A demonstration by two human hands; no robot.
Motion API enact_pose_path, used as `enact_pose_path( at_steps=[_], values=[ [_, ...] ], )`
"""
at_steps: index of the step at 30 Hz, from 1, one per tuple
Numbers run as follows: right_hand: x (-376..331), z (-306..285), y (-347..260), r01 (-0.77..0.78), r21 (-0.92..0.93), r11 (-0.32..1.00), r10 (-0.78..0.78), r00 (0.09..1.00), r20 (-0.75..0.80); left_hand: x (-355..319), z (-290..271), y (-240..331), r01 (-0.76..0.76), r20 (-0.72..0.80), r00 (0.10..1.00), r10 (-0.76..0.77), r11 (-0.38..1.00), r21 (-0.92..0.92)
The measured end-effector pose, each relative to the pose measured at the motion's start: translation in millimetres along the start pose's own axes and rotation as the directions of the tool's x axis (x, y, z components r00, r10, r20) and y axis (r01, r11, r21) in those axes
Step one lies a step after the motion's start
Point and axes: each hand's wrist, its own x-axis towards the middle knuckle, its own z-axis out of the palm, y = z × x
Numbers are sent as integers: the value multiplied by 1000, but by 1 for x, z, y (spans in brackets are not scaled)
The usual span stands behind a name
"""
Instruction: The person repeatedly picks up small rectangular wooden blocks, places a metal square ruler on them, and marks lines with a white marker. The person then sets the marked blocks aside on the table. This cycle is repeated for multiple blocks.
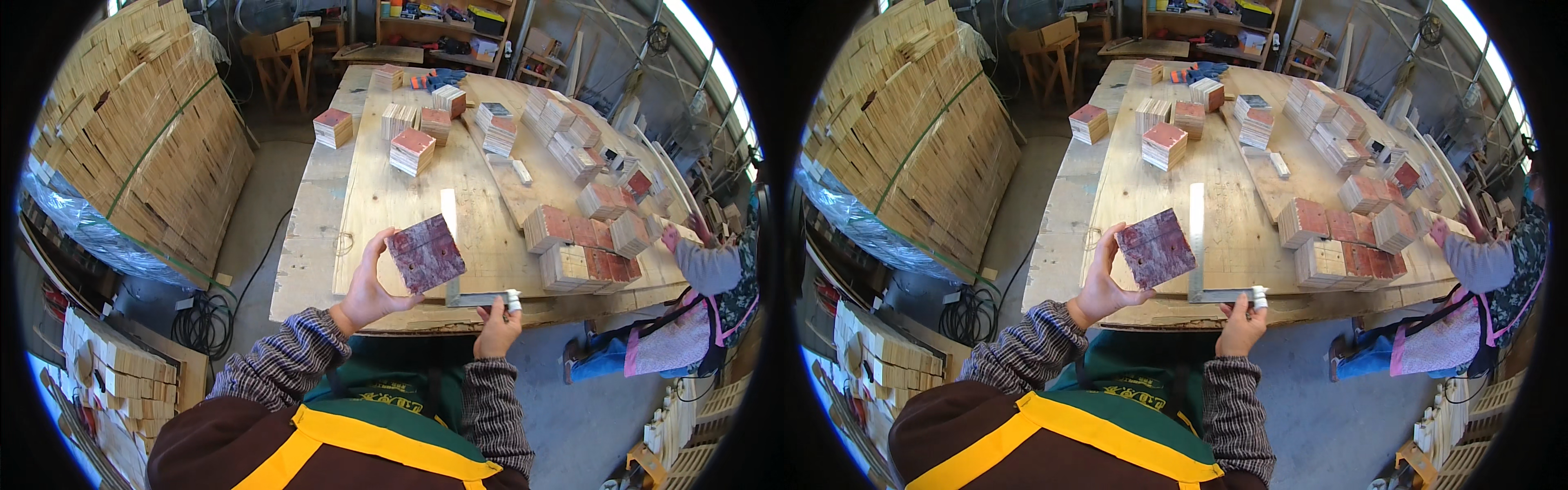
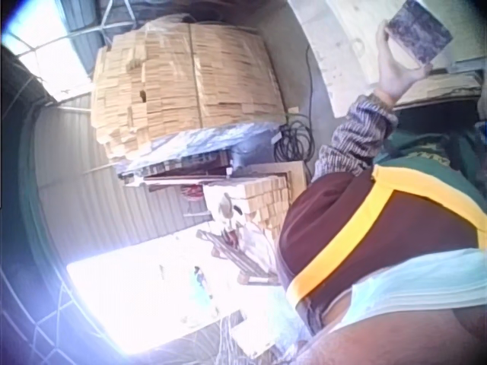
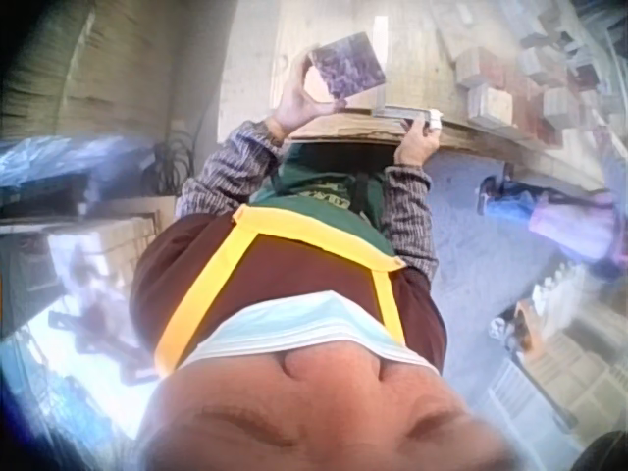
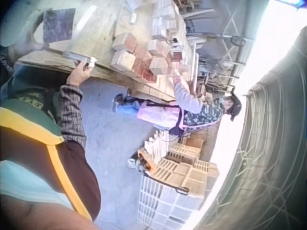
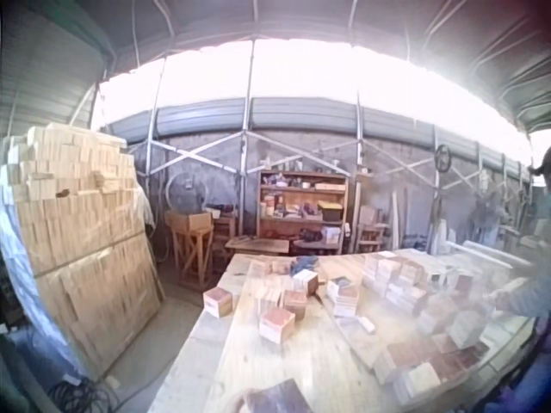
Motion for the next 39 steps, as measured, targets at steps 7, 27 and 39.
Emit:
enact_pose_path(
  at_steps=[7,27,39],
  values=[
    [14,-13,25,85,-80,993,-83,996,29,-3,9,22,40,-76,996,-38,999,14],
    [-56,-27,-73,694,-475,542,-475,719,508,-9,72,29,-257,146,965,219,904,341],
    [-12,-49,-84,552,-405,729,-459,833,309,3,112,37,-265,237,951,199,919,293]
  ],
)
